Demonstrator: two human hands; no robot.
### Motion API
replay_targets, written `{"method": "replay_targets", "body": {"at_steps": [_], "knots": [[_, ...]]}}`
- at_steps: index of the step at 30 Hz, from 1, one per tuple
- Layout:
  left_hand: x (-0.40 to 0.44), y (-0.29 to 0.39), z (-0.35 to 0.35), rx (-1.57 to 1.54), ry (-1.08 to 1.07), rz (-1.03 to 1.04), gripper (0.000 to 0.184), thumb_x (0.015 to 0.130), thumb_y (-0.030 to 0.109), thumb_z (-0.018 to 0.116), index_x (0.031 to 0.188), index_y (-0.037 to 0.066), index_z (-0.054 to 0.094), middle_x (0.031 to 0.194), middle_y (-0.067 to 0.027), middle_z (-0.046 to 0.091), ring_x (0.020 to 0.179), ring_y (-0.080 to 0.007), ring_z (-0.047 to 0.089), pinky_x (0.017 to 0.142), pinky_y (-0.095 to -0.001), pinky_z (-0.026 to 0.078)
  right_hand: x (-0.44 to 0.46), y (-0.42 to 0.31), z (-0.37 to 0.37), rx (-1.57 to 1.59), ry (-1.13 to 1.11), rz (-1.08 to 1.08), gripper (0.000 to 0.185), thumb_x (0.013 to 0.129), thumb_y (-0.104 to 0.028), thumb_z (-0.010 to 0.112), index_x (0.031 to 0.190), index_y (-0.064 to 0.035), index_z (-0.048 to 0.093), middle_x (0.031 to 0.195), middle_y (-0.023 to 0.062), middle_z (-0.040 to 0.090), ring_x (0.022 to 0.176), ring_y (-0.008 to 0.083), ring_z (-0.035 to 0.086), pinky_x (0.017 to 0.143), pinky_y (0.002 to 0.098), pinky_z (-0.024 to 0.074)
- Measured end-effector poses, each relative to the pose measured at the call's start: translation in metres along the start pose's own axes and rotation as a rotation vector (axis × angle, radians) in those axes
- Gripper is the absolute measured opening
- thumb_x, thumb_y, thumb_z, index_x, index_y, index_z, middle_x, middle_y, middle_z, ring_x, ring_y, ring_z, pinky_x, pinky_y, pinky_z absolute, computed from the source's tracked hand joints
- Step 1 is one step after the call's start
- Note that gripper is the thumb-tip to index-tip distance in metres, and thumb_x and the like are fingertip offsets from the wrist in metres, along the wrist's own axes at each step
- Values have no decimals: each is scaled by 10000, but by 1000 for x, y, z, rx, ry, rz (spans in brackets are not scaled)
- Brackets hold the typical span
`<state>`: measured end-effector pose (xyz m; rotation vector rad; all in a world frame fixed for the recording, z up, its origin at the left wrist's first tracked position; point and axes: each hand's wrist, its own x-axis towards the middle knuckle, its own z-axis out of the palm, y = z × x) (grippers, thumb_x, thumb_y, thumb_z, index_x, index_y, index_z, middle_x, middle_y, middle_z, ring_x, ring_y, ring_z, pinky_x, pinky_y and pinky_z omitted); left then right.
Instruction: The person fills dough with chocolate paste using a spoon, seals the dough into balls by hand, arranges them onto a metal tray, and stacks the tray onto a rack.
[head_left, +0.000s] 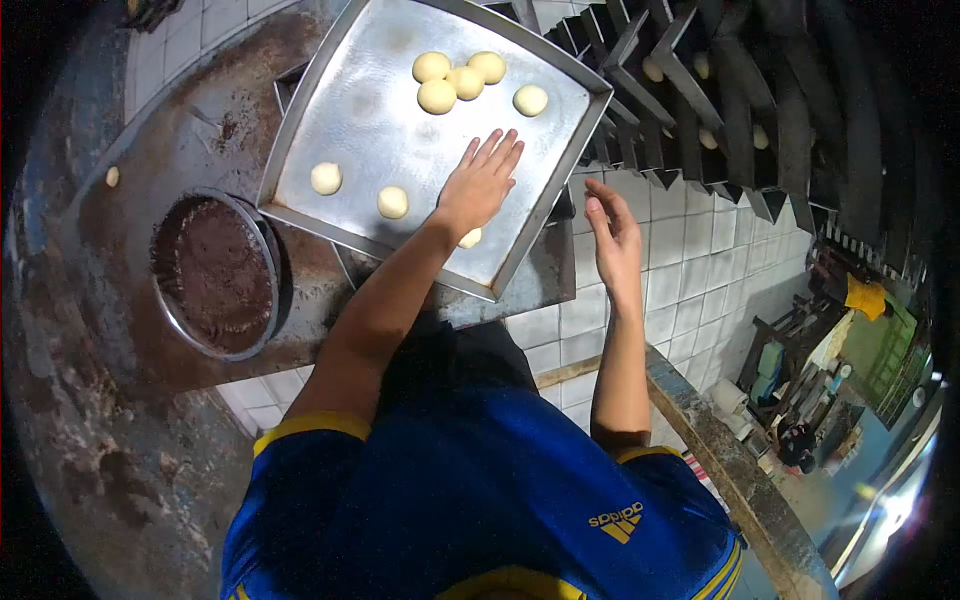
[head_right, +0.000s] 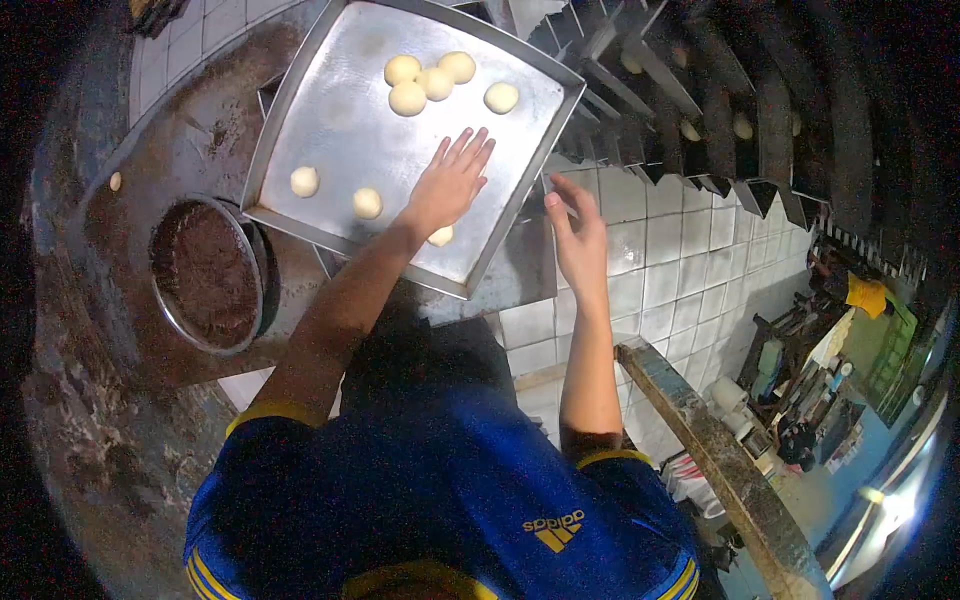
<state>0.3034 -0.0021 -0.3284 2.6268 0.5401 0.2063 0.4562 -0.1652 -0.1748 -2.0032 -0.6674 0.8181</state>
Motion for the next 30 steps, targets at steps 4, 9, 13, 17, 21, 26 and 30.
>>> {"method": "replay_targets", "body": {"at_steps": [4,9,13,17,21,26,30], "knots": [[14,1,-17,-588,68,-183,647,1059,280,553,1620,31,349,1705,-199,304,1587,-377,273,1285,-555,246,4,-29,-8,215,-20,-18,434,1097,-339,610,1372,-8,666,1368,126,675,1245,231,654,1062,366,505],[7,-3,-31,-476,236,-157,646,1058,288,539,1617,21,355,1707,-213,299,1584,-401,272,1279,-564,259,18,-20,-20,313,38,16,472,1129,-366,532,1352,31,656,1322,115,694,1223,203,668,1036,349,521],[-11,-2,-2,-122,35,33,649,1049,273,543,1616,16,355,1701,-193,329,1570,-397,315,1278,-560,265,47,-26,1,292,13,-35,400,1123,-306,559,1327,18,676,1252,101,726,1178,175,683,1014,321,527],[10,6,-48,-265,215,-70,643,1038,274,570,1594,13,380,1690,-200,341,1569,-388,317,1275,-570,264,112,-34,36,-96,-57,-340,345,974,-231,733,1239,-10,734,1209,160,751,1117,271,726,1003,374,535],[33,-26,-47,-210,172,-136,580,1016,228,591,1524,-15,451,1640,-236,402,1528,-404,375,1268,-549,289,195,-36,87,-624,-212,-816,393,918,-176,718,1298,-90,663,1272,137,670,1146,361,689,933,461,573],[39,-52,-54,-142,168,-122,534,979,184,578,1456,-46,507,1559,-254,495,1486,-391,444,1253,-528,334,256,-23,131,-995,-375,-963,262,932,-192,683,1175,-98,653,1218,105,682,1106,344,717,852,484,614],[36,-63,-52,-186,176,-132,526,975,163,563,1450,-56,509,1539,-253,517,1452,-379,485,1230,-500,371,260,-39,128,-1145,-528,-854,261,946,-221,635,1172,-107,701,1212,149,720,1090,372,710,867,478,594]]}}
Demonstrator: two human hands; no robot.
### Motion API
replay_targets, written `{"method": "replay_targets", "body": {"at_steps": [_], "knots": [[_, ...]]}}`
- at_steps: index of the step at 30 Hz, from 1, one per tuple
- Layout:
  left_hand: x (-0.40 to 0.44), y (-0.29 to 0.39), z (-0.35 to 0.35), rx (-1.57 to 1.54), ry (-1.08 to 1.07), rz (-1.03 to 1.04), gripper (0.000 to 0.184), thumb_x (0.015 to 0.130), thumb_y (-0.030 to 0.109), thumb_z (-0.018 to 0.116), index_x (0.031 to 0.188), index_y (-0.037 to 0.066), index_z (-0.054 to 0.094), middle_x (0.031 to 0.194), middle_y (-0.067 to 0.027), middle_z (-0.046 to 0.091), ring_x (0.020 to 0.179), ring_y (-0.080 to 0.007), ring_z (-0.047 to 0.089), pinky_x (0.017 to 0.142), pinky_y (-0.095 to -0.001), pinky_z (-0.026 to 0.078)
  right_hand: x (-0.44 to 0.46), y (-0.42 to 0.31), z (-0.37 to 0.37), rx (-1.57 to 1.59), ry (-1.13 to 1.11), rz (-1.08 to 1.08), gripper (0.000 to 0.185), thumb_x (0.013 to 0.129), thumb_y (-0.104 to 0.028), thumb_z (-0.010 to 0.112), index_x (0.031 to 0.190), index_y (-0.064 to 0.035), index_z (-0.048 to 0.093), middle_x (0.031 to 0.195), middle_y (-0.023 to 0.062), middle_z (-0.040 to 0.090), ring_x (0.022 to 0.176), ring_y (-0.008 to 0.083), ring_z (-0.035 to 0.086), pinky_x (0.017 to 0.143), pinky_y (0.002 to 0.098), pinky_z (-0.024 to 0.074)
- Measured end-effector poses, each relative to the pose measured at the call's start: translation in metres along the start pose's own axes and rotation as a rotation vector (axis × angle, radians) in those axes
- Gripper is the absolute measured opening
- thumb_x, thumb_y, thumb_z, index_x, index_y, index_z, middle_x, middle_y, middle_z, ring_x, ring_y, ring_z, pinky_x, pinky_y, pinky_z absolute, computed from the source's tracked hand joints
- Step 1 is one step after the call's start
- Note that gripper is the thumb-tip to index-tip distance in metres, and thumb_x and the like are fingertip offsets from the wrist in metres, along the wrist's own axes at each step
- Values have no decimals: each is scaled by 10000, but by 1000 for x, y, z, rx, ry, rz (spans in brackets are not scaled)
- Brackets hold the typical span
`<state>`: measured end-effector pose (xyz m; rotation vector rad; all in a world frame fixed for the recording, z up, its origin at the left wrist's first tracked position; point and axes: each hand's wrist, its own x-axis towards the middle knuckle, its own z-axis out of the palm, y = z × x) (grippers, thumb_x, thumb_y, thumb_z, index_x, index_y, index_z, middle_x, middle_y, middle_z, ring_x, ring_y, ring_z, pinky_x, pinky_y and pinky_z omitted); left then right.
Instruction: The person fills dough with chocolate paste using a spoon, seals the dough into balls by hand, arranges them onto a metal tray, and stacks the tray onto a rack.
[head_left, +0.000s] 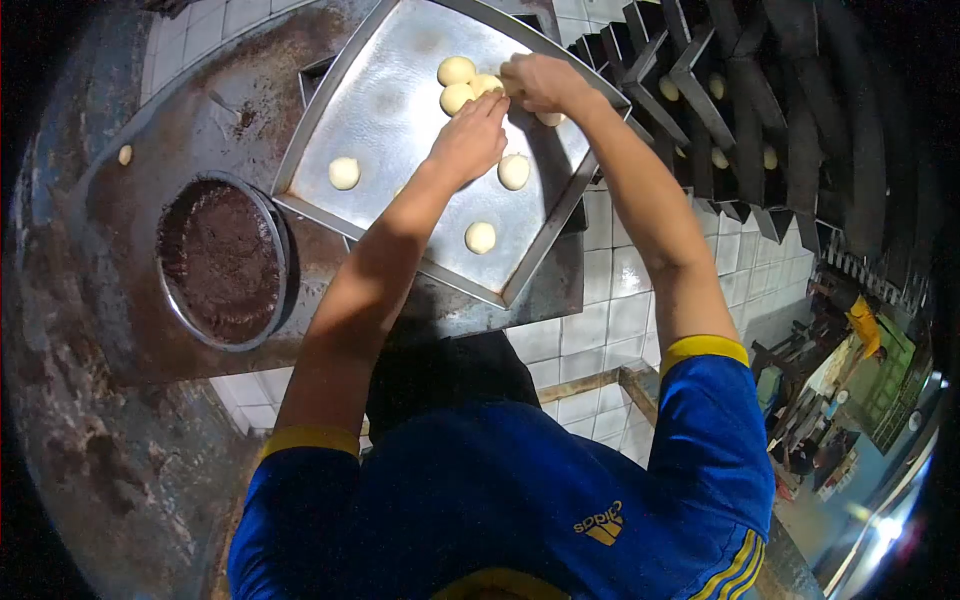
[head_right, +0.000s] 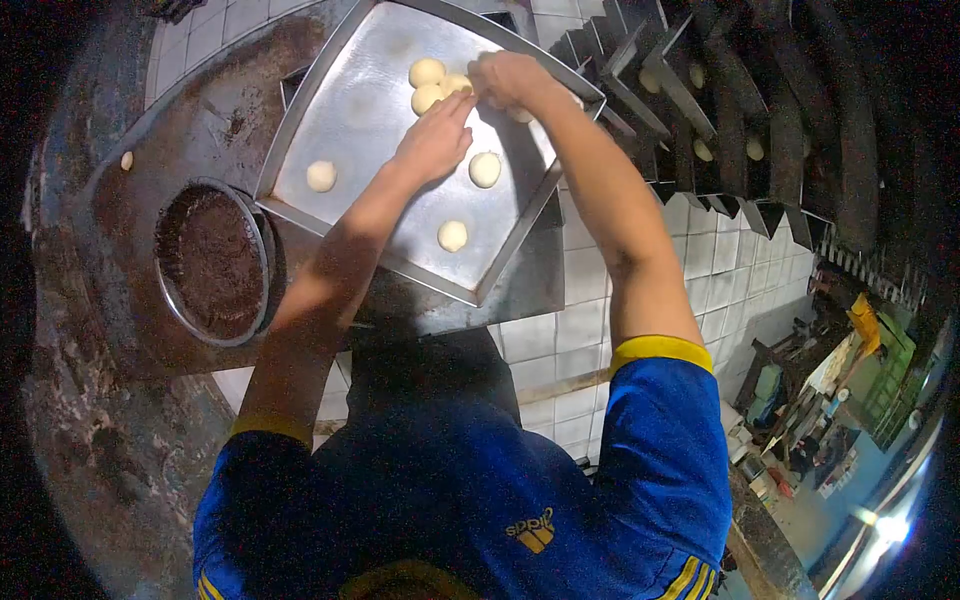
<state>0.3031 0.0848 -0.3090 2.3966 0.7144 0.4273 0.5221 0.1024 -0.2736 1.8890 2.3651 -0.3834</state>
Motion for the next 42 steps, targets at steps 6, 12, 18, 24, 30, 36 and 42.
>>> {"method": "replay_targets", "body": {"at_steps": [6,12,18,24,30,36,42], "knots": [[9,13,-44,-392,33,-332,429,1019,241,554,1343,-33,617,1320,-224,683,1143,-364,686,1017,-436,535,-86,-3,-52,932,-195,215,432,886,-255,682,1235,0,699,1139,144,746,1042,226,713,965,369,552],[-22,83,-87,-956,281,-455,473,1127,402,461,1202,-10,681,1010,-181,750,925,-304,707,828,-406,542,-130,-139,-87,1172,359,436,406,840,-253,897,1102,25,760,956,93,774,909,142,713,850,312,565],[-73,90,-155,-1031,642,-419,519,1147,398,457,922,-28,648,732,-96,638,688,-204,583,665,-404,477,-110,-258,-116,1260,510,350,285,892,-142,822,1088,37,718,940,63,740,899,129,692,808,298,560],[-148,69,-222,-994,717,-503,667,1127,586,404,942,-15,625,881,-81,671,869,-143,653,774,-307,538,-52,-378,-125,1317,941,343,136,1027,-121,717,1022,10,681,858,-7,678,777,33,561,669,222,454],[-221,57,-304,-1528,570,-304,320,1097,387,615,975,93,648,839,53,613,776,-26,570,650,-218,456,-31,-434,-152,1514,836,266,311,1049,-229,722,885,34,752,803,12,721,712,45,591,631,240,466],[-290,14,-320,-1655,813,-300,318,1114,404,558,1090,98,644,925,30,635,755,-60,614,665,-210,499,-25,-507,-180,1491,695,233,320,1068,-246,689,975,48,774,820,7,732,707,49,604,624,218,473],[-392,-32,-264,-956,448,-38,765,805,170,923,1463,72,545,1371,-106,651,1259,-205,629,1088,-365,514,-45,-549,-195,850,275,36,386,1078,-325,630,1083,40,756,857,158,750,756,249,700,709,360,533]]}}
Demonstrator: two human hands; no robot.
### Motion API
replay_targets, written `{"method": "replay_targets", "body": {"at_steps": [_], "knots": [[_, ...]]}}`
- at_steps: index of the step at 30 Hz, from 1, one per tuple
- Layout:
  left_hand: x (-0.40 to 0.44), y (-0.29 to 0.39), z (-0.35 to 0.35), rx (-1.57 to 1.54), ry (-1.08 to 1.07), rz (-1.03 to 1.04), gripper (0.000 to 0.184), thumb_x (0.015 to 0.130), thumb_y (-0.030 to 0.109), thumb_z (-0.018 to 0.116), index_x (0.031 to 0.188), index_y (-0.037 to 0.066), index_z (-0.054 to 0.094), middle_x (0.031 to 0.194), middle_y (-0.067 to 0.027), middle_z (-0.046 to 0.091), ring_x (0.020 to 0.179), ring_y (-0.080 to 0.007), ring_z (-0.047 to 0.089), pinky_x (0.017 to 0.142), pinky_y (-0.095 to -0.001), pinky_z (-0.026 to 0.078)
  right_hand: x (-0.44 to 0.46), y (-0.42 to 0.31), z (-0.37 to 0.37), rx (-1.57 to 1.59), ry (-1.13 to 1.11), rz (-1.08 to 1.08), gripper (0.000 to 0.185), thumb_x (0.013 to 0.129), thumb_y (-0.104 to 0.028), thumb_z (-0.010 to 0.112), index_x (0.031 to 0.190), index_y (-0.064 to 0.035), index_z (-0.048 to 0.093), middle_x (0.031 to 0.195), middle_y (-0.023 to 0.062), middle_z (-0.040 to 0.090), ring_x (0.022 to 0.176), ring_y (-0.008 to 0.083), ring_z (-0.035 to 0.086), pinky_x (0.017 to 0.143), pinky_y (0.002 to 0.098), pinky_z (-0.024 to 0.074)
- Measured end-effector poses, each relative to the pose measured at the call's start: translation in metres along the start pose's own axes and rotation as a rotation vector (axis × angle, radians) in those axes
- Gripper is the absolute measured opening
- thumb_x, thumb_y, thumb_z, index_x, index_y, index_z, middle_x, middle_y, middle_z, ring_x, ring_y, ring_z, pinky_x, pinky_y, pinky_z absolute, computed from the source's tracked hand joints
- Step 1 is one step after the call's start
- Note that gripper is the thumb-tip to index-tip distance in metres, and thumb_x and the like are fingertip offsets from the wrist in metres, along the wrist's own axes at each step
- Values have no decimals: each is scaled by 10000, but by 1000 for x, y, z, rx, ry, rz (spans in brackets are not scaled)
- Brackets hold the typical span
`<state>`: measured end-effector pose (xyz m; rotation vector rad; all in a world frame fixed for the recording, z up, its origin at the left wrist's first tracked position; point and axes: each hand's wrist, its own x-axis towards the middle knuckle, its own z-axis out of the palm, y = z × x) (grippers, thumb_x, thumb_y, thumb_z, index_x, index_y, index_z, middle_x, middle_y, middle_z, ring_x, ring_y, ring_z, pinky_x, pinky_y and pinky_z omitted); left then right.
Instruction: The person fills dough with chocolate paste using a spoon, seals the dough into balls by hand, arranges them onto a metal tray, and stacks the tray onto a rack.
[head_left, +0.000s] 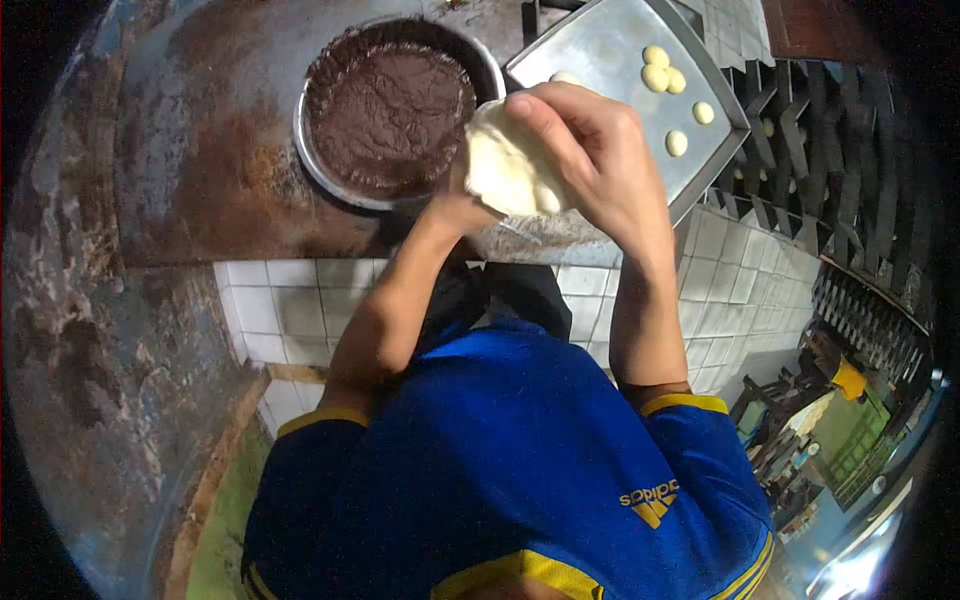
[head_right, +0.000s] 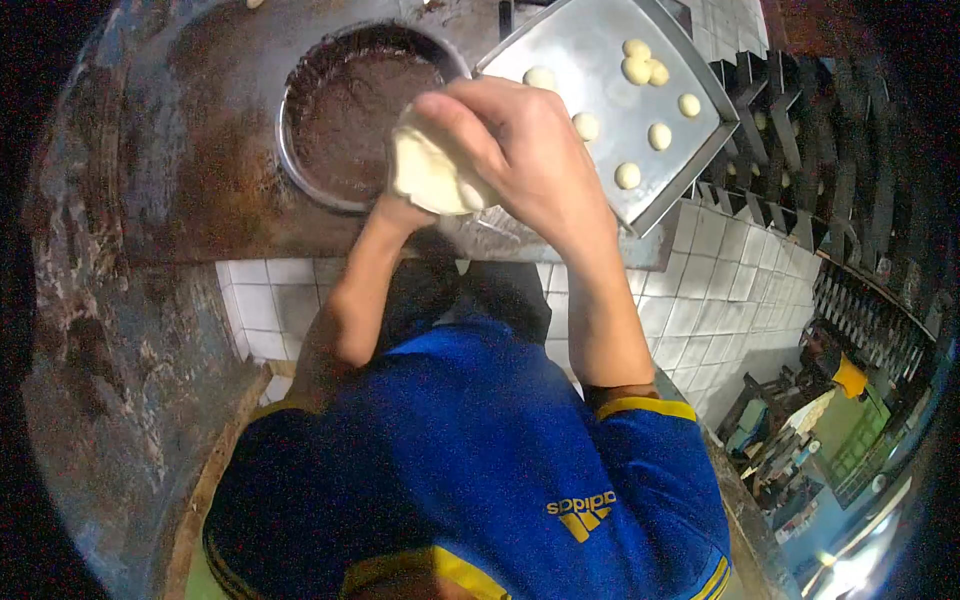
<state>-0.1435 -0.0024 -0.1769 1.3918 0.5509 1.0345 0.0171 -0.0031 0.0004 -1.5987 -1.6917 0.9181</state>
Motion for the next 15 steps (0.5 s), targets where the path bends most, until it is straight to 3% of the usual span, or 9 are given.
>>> {"method": "replay_targets", "body": {"at_steps": [1,4,5,6,8,11,13,14,15], "knots": [[1,17,-5,34,-56,-20,891,687,169,986,1454,55,547,1371,-102,655,1277,-210,621,1093,-387,514,-4,2,6,13,5,107,454,1077,-400,600,1098,30,745,889,245,709,796,369,690,734,430,526],[-19,38,-26,163,-135,94,756,719,227,955,1349,8,599,1268,-143,695,1185,-289,668,1033,-426,530,-24,84,53,155,-11,256,501,1067,-436,597,1059,41,752,915,242,720,880,392,717,772,462,547],[-28,40,-34,182,-130,158,705,736,234,940,1317,-2,617,1233,-154,710,1152,-310,686,1011,-432,537,-38,111,73,5,-57,294,501,1062,-441,603,1065,40,742,941,235,717,911,405,721,796,475,555],[-52,30,-45,340,54,32,687,729,251,947,1287,-2,637,1229,-158,710,1173,-314,672,1045,-440,511,-55,141,97,-145,-102,328,502,1057,-447,608,1070,40,733,967,228,713,941,418,725,820,489,564],[-80,23,-72,556,166,-58,634,738,261,943,1242,-4,663,1224,-160,712,1196,-312,656,1084,-453,477,-110,219,154,-562,-313,418,448,1064,-401,595,1159,28,683,1046,213,708,958,429,731,884,513,571],[-104,32,-126,864,80,-88,573,769,239,922,1222,-8,672,1216,-159,715,1183,-308,665,1072,-455,489,-176,303,210,-727,-278,305,378,1063,-319,592,1248,9,626,1112,222,695,972,453,718,896,537,563],[-132,31,-155,627,264,-433,508,799,190,888,1210,-15,673,1205,-154,720,1128,-317,694,1003,-445,531,-186,298,215,-649,-85,-34,298,1010,-160,637,1263,-13,580,1055,240,684,982,488,691,862,523,566],[-146,30,-171,544,331,-543,486,809,173,877,1207,-17,673,1201,-152,722,1109,-320,703,980,-442,545,-186,289,215,-644,-88,-37,298,1010,-160,637,1263,-13,580,1055,240,684,982,488,691,862,523,566],[-160,27,-186,518,488,-503,472,819,139,858,1216,-20,661,1184,-155,723,1080,-320,713,949,-437,560,-172,257,201,-405,-206,60,269,1008,-137,636,1246,-21,586,1039,242,669,986,489,678,851,519,558]]}}
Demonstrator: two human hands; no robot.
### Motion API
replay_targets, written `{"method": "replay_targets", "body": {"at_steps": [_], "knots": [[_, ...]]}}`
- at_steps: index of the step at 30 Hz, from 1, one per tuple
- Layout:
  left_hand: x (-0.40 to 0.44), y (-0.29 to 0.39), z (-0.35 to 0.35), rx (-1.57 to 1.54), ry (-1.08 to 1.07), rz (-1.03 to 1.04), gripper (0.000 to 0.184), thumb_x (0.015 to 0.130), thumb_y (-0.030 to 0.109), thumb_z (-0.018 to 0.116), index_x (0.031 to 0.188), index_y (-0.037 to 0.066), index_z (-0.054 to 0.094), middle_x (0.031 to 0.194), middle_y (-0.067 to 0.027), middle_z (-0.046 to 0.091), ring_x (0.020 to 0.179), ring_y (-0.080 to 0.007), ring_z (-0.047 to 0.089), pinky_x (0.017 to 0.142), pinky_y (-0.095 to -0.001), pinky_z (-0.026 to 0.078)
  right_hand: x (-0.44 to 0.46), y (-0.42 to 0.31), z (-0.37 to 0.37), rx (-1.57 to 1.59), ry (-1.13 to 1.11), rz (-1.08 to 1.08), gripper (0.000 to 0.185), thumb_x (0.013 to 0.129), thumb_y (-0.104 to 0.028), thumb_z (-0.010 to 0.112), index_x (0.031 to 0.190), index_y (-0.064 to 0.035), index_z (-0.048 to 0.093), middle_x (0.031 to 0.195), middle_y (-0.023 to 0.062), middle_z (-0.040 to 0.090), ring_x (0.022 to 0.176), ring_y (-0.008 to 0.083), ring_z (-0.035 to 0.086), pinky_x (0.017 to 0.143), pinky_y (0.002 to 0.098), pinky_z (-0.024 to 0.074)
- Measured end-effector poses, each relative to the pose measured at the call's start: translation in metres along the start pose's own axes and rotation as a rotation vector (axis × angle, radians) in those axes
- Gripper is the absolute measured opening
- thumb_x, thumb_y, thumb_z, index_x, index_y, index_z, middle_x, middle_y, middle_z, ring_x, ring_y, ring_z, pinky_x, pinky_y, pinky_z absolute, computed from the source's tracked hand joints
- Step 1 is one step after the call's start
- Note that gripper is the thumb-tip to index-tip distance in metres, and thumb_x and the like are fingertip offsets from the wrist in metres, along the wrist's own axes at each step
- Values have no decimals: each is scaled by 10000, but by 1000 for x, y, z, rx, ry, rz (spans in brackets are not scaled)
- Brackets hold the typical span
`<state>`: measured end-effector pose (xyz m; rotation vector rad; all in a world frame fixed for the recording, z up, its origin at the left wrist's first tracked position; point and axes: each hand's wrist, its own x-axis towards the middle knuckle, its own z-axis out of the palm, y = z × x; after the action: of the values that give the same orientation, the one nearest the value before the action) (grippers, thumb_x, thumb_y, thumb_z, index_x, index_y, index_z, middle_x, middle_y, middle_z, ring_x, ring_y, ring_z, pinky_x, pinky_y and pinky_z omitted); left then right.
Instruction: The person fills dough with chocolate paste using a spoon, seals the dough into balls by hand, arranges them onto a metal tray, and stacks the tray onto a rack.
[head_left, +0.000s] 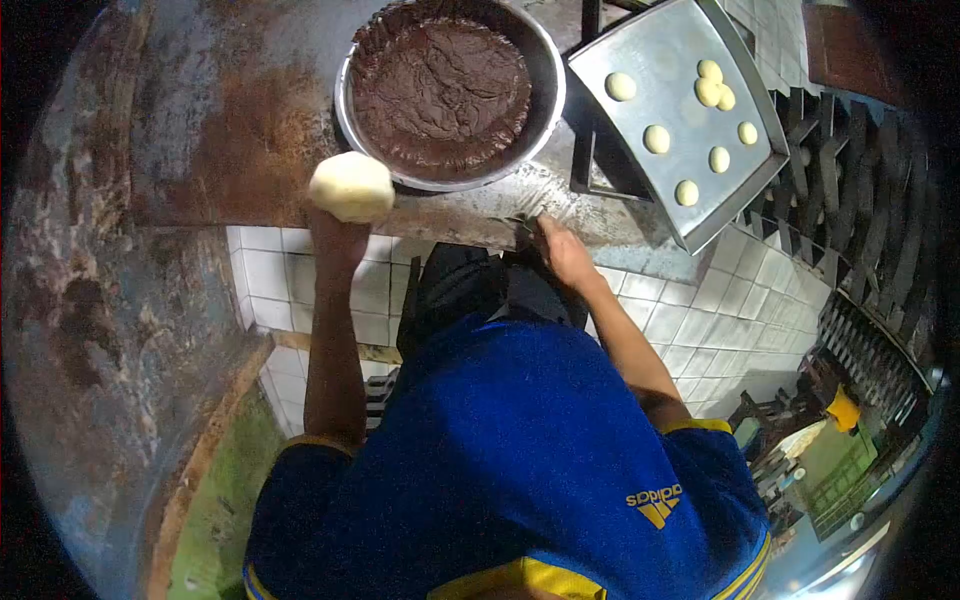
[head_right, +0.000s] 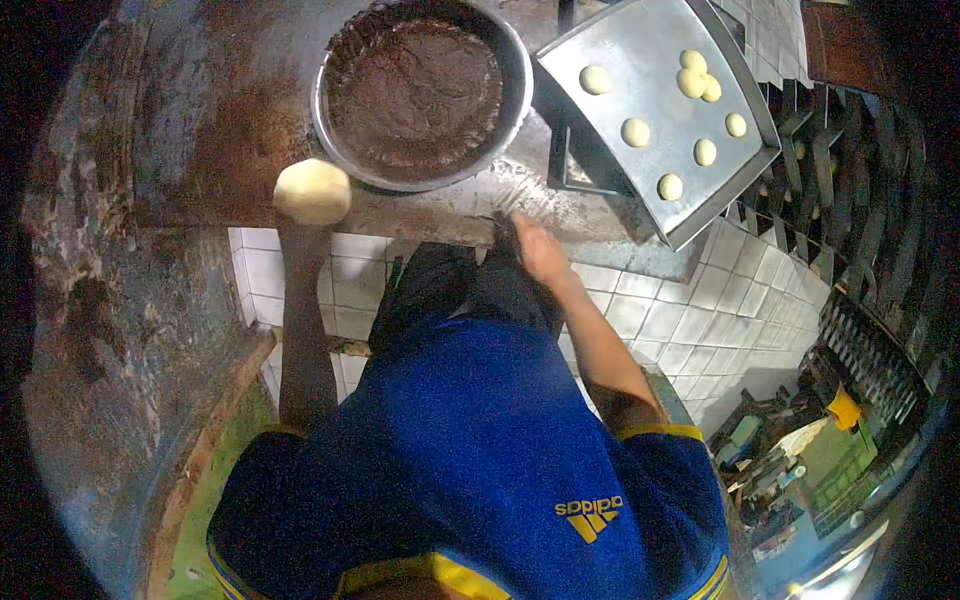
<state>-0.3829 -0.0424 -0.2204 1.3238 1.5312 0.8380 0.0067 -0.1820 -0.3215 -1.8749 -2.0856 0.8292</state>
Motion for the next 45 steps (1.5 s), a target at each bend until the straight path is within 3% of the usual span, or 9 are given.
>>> {"method": "replay_targets", "body": {"at_steps": [2,6,8,13,19,23,40,43,45], "knots": [[-6,-30,-8,-67,157,-12,459,829,105,840,1226,-24,649,1167,-159,724,1050,-320,723,917,-432,574,33,-45,-56,241,-142,34,242,1005,-115,635,1228,-30,593,1022,243,654,990,489,666,840,515,549],[-12,-59,-16,575,543,125,575,772,17,876,1272,-24,594,1196,-148,695,1084,-285,703,952,-421,574,107,-91,-96,195,-3,-111,307,970,-49,614,1272,-92,593,1149,225,658,1051,467,670,885,520,576],[-18,-13,-20,193,326,108,598,757,18,894,1276,-28,600,1219,-148,686,1082,-285,701,947,-419,574,147,-98,-103,64,13,-128,412,914,-8,613,1310,-117,585,1210,215,646,1053,468,675,894,526,578],[-24,-7,-15,170,196,153,602,782,43,890,1307,-25,603,1217,-174,694,1079,-287,709,944,-420,567,266,-54,-81,-87,279,-173,404,924,-70,637,1323,-129,638,1177,211,647,1032,465,693,854,545,584],[-39,-18,-7,300,229,156,570,798,41,863,1308,-18,615,1205,-165,724,1113,-284,713,955,-417,563,338,-53,-103,-356,92,-179,416,986,-96,510,1348,-195,688,1150,150,657,1037,371,720,885,503,598],[-43,4,-7,163,219,-123,508,804,44,861,1265,-7,656,1205,-144,740,1109,-275,720,956,-403,563,323,-39,-81,-371,193,-261,416,993,-119,496,1346,-215,693,1132,133,655,1007,339,734,834,502,617],[-15,38,13,-56,120,12,363,840,60,855,1175,12,723,1071,-86,788,981,-190,754,876,-354,585,243,-63,-72,-285,-133,-78,456,903,-108,618,1352,-166,672,1286,163,673,1048,366,741,897,483,613],[-6,21,10,105,60,13,370,819,88,865,1156,5,739,1072,-118,796,977,-220,771,859,-366,596,238,-55,-71,-75,67,-163,373,938,-176,662,1306,-144,714,1271,180,710,1040,371,742,941,466,584],[1,23,11,296,22,49,373,806,103,870,1144,1,748,1067,-136,799,976,-239,779,854,-371,600,239,-59,-89,358,-282,108,294,986,-251,679,1225,-105,766,1162,184,757,1006,331,738,936,424,558]]}}
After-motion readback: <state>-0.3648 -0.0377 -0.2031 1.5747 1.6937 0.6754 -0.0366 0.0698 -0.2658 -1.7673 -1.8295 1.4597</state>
